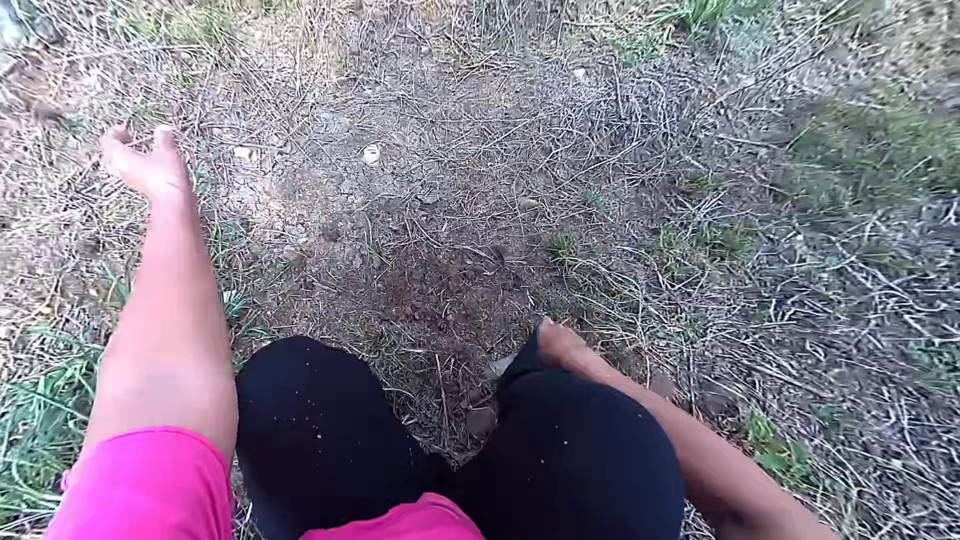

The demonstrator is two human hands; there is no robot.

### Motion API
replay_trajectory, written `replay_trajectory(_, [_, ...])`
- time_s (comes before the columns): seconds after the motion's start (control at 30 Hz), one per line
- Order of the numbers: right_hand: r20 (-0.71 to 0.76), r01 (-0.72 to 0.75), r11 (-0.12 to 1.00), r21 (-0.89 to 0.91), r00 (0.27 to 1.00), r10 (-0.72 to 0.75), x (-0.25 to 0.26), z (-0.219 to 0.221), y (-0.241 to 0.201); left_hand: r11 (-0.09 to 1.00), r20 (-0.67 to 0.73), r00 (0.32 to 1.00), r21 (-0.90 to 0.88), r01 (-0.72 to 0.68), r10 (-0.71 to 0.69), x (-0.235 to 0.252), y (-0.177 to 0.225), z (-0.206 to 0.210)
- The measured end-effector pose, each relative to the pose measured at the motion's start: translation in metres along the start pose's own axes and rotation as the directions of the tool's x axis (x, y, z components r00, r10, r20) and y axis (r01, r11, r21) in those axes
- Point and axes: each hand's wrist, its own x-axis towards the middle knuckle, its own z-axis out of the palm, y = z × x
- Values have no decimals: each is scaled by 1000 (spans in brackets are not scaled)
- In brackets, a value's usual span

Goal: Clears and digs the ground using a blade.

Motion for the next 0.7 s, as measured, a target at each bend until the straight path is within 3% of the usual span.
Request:
replay_trajectory(0.07, [96,197,980,-30,976,-193,-4,3,-21,997,139,988,27,67,-70,-10,-37,7])
replay_trajectory(0.17, [96,563,817,120,813,-574,-3,-2,-21,988,360,921,16,154,-149,-40,-79,38])
replay_trajectory(0.27, [67,685,696,215,701,-710,-11,-2,-19,978,478,857,25,207,-193,-52,-95,55])
replay_trajectory(0.3, [43,680,692,241,705,-708,-13,-1,-16,978,480,856,21,208,-192,-51,-94,57])
replay_trajectory(0.37, [-19,605,746,280,780,-625,-14,-2,-8,974,458,868,-22,226,-191,-45,-92,61])
replay_trajectory(0.5, [-48,246,910,332,968,-245,6,-15,-4,955,460,870,-132,265,-178,-49,-87,70])
replay_trajectory(0.6, [-46,57,958,282,998,-45,46,-19,-22,945,476,867,-188,266,-149,-57,-78,66])
replay_trajectory(0.7, [-32,77,990,119,997,-74,54,-11,-71,949,480,872,-223,224,-93,-63,-65,57])
